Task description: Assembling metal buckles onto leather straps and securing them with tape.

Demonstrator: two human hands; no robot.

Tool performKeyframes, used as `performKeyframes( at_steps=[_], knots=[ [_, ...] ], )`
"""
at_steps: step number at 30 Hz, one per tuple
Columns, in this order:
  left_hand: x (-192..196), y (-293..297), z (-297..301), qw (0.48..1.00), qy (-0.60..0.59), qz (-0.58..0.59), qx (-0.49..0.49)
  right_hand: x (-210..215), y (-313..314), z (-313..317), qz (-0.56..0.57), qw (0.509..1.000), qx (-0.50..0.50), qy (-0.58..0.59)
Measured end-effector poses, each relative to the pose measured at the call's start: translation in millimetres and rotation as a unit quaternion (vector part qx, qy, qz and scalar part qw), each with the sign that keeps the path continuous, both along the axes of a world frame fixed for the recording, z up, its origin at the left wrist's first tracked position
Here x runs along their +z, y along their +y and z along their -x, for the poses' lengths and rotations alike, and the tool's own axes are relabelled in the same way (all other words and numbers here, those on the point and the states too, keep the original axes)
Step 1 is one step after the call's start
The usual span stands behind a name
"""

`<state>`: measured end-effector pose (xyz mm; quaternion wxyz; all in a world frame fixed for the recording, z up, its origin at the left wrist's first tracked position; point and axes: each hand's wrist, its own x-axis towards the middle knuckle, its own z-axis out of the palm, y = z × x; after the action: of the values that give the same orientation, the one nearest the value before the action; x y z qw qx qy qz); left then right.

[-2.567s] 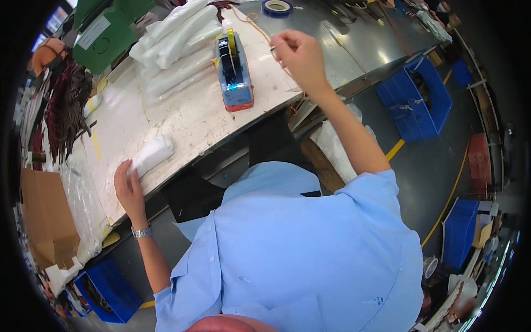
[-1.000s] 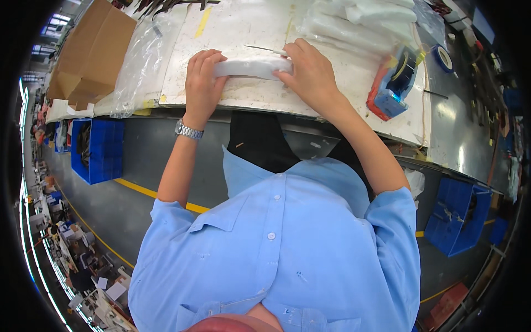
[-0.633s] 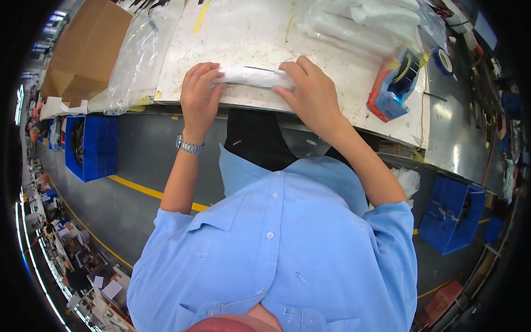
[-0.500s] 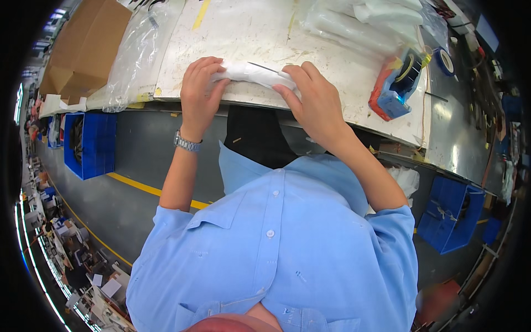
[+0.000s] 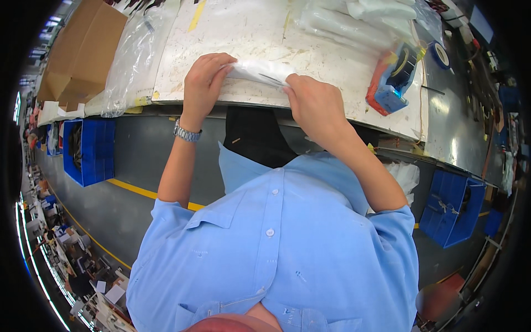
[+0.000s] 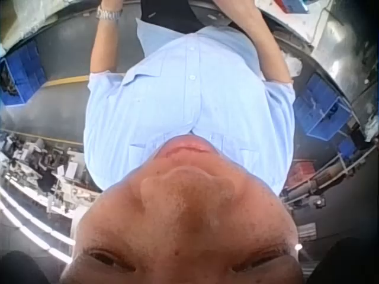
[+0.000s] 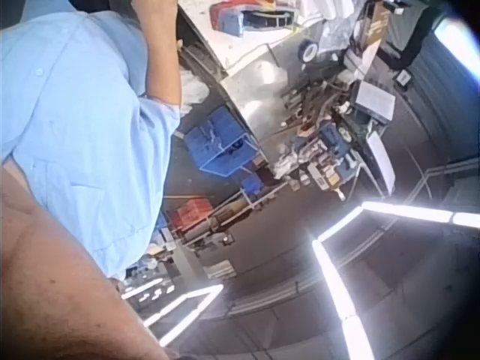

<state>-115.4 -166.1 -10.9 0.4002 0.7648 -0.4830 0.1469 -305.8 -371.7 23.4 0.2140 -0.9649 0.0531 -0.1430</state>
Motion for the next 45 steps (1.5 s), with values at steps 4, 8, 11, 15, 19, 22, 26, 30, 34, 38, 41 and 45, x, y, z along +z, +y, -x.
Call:
performKeyframes(
  at_steps=[4,8,11,15,19,22,26,30,34,38,41,45],
  knots=[
    [-1,2,4,1.000,0.007,0.010,0.004,6,7,-10,0.004,0.998,0.000,0.056],
    [-3,1,4,0.999,0.025,0.025,0.001,9,11,-13,0.023,0.999,0.001,0.044],
    [-6,4,4,0.999,0.025,0.033,0.005,21,11,-4,0.034,0.998,-0.014,0.056],
    [-10,4,3,0.999,0.010,0.050,0.011,31,14,2,0.025,0.999,-0.026,0.037],
    [-10,3,4,0.999,0.011,0.051,0.012,15,16,-13,0.023,0.999,-0.002,0.029],
    [-10,4,6,0.998,0.027,0.049,0.008,11,18,-22,0.040,0.998,-0.005,0.054],
    [-12,6,5,0.998,0.028,0.049,0.005,12,21,-24,0.065,0.993,-0.013,0.094],
    [-13,7,6,0.998,0.037,0.054,0.008,9,25,-27,0.047,0.995,-0.004,0.087],
    [-12,9,6,0.998,0.031,0.059,0.007,5,23,-33,0.010,0.998,0.010,0.056],
    [-10,13,8,0.998,0.048,0.046,-0.012,9,16,-39,-0.054,0.997,0.026,0.047],
    [-10,12,7,0.997,0.068,0.035,-0.022,6,11,-51,-0.036,0.998,0.040,0.041],
    [-9,6,-1,0.993,0.114,0.037,-0.019,15,1,-63,-0.071,0.991,0.065,0.090]
  ],
)
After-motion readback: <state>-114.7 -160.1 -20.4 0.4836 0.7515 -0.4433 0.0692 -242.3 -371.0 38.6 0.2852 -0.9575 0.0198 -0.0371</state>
